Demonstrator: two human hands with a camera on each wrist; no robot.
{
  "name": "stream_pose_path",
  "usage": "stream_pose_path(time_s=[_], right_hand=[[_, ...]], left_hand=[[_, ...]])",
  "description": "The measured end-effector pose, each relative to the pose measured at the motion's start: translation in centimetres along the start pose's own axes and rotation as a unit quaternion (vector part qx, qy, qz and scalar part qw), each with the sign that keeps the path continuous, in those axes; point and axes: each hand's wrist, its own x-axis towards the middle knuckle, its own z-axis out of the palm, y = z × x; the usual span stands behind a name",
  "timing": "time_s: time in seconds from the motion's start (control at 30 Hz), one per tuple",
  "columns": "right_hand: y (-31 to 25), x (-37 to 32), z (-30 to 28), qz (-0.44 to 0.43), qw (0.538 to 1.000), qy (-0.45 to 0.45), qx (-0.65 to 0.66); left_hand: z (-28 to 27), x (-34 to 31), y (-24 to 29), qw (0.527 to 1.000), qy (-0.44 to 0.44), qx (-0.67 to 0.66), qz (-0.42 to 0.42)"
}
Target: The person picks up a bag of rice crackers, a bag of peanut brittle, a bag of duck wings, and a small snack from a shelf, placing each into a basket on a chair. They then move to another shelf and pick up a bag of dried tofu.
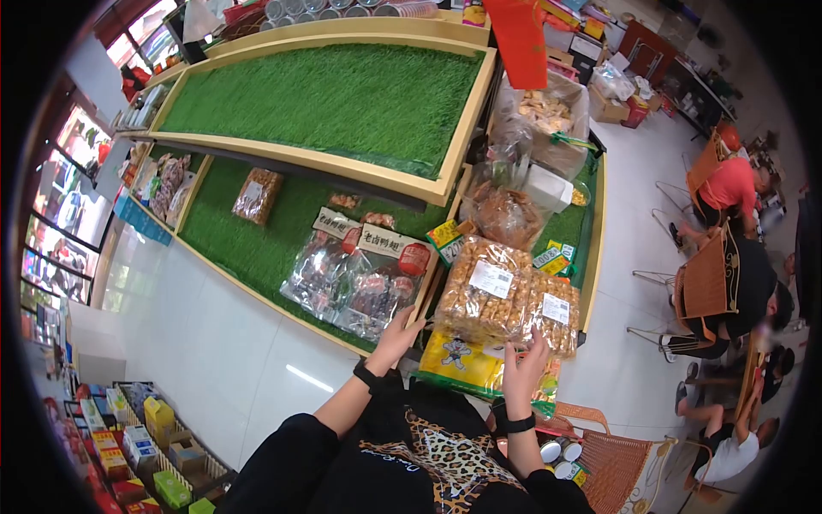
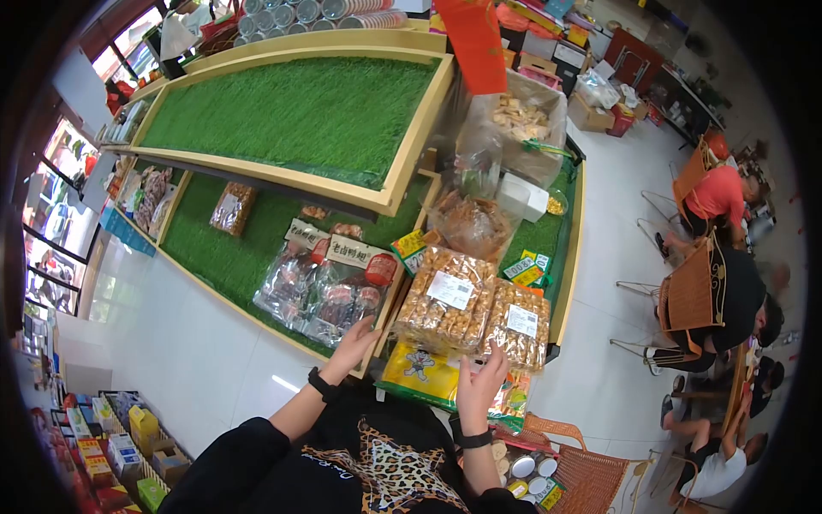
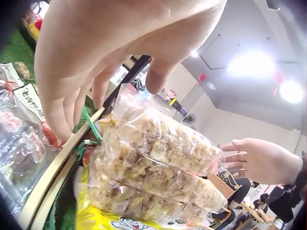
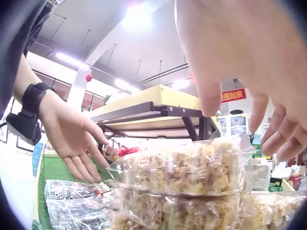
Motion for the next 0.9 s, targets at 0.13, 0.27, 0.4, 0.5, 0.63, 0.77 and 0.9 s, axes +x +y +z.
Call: stream_pose_path(time_s=[0.13,0.27,0.4,0.5,0.63,0.77,0.9], right_hand=[[-3.3,-3.0,1.3,-0.084,0.996,0.028,-0.033],[-6.1,-5.8,3.7,-0.137,0.989,-0.049,-0.011],[-8.2,-7.1,6.1,-0.172,0.979,-0.109,-0.004],[-9.7,-8.4,8.5,-0.181,0.976,-0.123,0.022],[-13.6,-11.4,11.9,-0.175,0.972,-0.156,0.019],[-17.0,-15.4,16.7,-0.208,0.957,-0.196,0.037],[-21.2,-20.0,21.1,-0.244,0.929,-0.275,0.047]], left_hand=[[-3.4,-1.7,-0.7,0.998,0.02,-0.029,-0.05],[-6.4,-4.8,0.8,0.993,0.053,-0.092,-0.045],[-11.3,-8.5,0.3,0.994,0.075,-0.074,-0.018],[-16.2,-12.3,0.1,0.987,0.141,-0.074,-0.036],[-23.0,-17.9,-1.5,0.967,0.223,-0.119,-0.016],[-29.8,-23.2,-3.3,0.949,0.283,-0.133,-0.032],[-35.2,-28.8,-4.8,0.926,0.352,-0.13,-0.033]])
